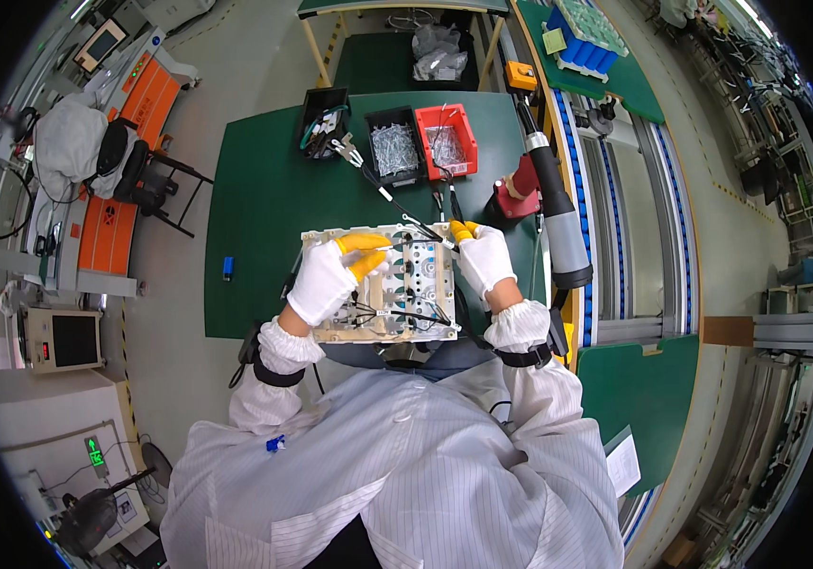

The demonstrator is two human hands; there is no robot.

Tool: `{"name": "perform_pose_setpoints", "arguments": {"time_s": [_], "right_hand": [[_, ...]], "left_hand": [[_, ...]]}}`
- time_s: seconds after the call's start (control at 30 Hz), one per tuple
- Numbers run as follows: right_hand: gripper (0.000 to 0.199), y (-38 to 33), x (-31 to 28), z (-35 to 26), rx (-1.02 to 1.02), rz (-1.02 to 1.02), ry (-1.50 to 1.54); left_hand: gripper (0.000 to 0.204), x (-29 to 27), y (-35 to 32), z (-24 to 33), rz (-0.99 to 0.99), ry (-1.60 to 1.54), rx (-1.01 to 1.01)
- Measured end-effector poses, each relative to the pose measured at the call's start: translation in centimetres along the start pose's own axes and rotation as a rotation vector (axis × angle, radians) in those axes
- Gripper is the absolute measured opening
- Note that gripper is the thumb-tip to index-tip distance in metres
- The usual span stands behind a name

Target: Assembling a battery pack by connecting wires, applying heat shrink tubing with a heat gun, and trimming wires.

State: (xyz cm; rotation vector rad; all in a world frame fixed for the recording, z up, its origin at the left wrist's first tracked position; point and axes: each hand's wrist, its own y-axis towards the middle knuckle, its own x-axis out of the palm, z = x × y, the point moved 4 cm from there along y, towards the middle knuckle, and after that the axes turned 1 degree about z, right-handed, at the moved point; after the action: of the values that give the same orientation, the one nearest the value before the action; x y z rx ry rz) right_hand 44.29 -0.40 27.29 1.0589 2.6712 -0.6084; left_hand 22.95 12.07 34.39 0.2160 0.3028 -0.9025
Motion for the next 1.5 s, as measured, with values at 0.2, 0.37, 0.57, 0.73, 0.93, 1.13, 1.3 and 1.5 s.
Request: {"name": "perform_pose_setpoints", "arguments": {"time_s": [0.2,0.37,0.57,0.73,0.93,1.13,1.3,1.5], "right_hand": [[0.024,-0.5,0.1,-0.8,-0.051,-0.001,0.014],[0.025,-0.3,-0.2,0.0,-0.043,-0.039,0.045],[0.032,-0.7,-0.5,-0.6,0.042,0.058,0.032],[0.034,-0.8,-0.8,-0.3,0.166,0.059,0.079],[0.035,0.2,-0.3,4.1,-0.065,0.12,-0.087],[0.037,-2.6,-0.1,1.8,-0.335,0.428,-0.145],[0.022,-8.3,2.1,-6.2,-0.692,0.051,-0.332],[0.022,-7.2,2.8,-7.3,-0.711,-0.112,-0.507]], "left_hand": [[0.025,-0.1,0.1,0.4,0.105,-0.04,0.083],[0.018,0.4,0.5,-0.9,0.142,-0.097,0.001],[0.014,1.8,0.0,-2.0,0.014,-0.443,-0.168],[0.018,2.9,-0.7,-1.2,-0.128,-0.438,-0.444],[0.032,3.3,-0.1,-2.7,-0.18,-0.563,-0.587],[0.035,2.4,0.6,-4.5,-0.319,-0.684,-0.748],[0.033,2.2,0.4,-4.4,-0.34,-0.494,-0.682],[0.029,2.0,0.6,-3.3,-0.254,-0.348,-0.551]]}}
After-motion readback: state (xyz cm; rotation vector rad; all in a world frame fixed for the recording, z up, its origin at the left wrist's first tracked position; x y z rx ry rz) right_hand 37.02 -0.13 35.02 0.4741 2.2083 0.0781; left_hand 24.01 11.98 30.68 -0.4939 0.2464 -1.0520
